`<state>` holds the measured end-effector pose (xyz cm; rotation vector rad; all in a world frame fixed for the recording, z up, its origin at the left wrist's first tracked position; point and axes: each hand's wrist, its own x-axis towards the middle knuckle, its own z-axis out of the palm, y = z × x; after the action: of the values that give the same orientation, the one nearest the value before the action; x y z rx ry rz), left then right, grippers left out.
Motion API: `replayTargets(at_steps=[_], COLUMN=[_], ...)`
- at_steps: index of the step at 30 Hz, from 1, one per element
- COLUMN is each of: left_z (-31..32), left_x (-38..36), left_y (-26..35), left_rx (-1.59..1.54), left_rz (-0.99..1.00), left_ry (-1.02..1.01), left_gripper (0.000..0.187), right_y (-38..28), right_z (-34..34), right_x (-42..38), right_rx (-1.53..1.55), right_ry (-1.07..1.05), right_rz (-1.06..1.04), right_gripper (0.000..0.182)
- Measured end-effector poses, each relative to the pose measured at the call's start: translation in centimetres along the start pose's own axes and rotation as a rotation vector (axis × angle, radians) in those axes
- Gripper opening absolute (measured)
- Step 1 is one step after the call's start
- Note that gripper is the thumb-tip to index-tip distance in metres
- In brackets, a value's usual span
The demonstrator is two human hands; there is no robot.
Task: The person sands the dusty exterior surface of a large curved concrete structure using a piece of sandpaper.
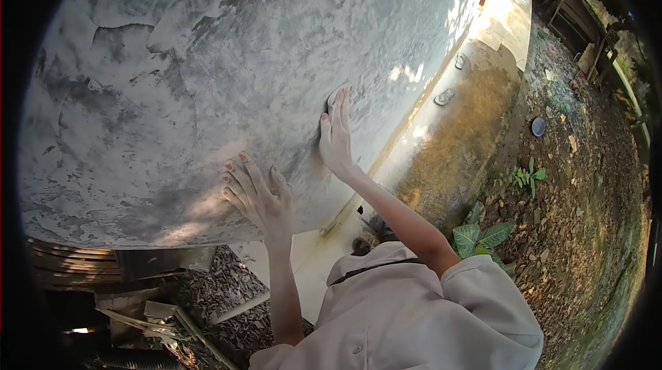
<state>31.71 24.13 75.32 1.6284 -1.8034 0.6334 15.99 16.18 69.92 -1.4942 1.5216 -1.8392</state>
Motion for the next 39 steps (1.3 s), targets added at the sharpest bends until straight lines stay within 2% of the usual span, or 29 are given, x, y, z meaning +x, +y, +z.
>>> replayTargets(at_steps=[2, 5, 7, 9, 11, 14, 18, 19, 21, 25, 27, 30, 33, 36, 39], left_z=[0.1, 0.2, 0.0, 0.0, -0.1, -0.5, -0.9, -1.2, -1.3, -1.0, -0.7, 0.0, 0.9, 1.6, 3.1], left_x=[-0.1, -0.3, -0.3, -0.1, 0.0, 0.1, 0.4, 0.4, 0.3, 0.3, 0.4, -0.1, 0.0, 0.1, 0.8], left_y=[0.1, 0.6, 0.9, 0.9, 1.0, 1.1, 0.8, 0.9, 0.9, 1.1, 1.3, 0.8, 1.4, 2.3, 3.6], left_rx=[-0.006, 0.005, -0.012, -0.025, -0.035, -0.053, -0.067, -0.059, -0.049, -0.048, -0.044, -0.015, 0.035, 0.065, 0.084], left_rz=[-0.005, -0.047, -0.049, -0.048, -0.037, -0.043, -0.023, -0.010, 0.004, 0.006, -0.007, -0.011, -0.008, -0.044, -0.065], left_ry=[-0.020, -0.097, -0.091, -0.083, -0.081, -0.115, -0.135, -0.122, -0.110, -0.081, -0.072, -0.081, -0.040, -0.015, 0.056], left_gripper=[0.067, 0.071, 0.070, 0.070, 0.070, 0.069, 0.068, 0.065, 0.063, 0.063, 0.063, 0.063, 0.066, 0.067, 0.068], right_y=[0.8, 0.2, -1.4, -3.2, -2.5, -1.4, -1.2, -1.1, -1.4, -4.8, -3.5, -1.4, -0.6, 0.9, -1.0], right_z=[-1.6, -2.8, -1.4, 0.3, 1.7, 1.5, -1.1, -1.5, -2.1, 0.3, 1.0, -0.8, -3.8, -5.5, -3.5], right_x=[4.9, 6.5, 2.8, -2.7, -7.1, -5.0, 4.4, 5.5, 6.8, -1.1, -2.9, 1.2, 9.5, 14.2, 8.9], right_rx=[0.020, 0.121, 0.012, 0.049, 0.022, -0.052, -0.004, -0.001, 0.140, -0.003, -0.036, -0.041, 0.008, 0.129, 0.001], right_ry=[0.112, 0.142, 0.034, -0.104, -0.195, -0.154, 0.087, 0.085, 0.149, 0.019, -0.091, -0.051, 0.102, 0.181, 0.087], right_rz=[0.105, 0.197, 0.172, 0.122, -0.025, -0.056, 0.063, 0.070, 0.130, 0.080, -0.088, -0.103, 0.053, 0.136, 0.078], right_gripper=[0.057, 0.056, 0.060, 0.061, 0.061, 0.061, 0.061, 0.061, 0.059, 0.058, 0.059, 0.058, 0.057, 0.058, 0.058])
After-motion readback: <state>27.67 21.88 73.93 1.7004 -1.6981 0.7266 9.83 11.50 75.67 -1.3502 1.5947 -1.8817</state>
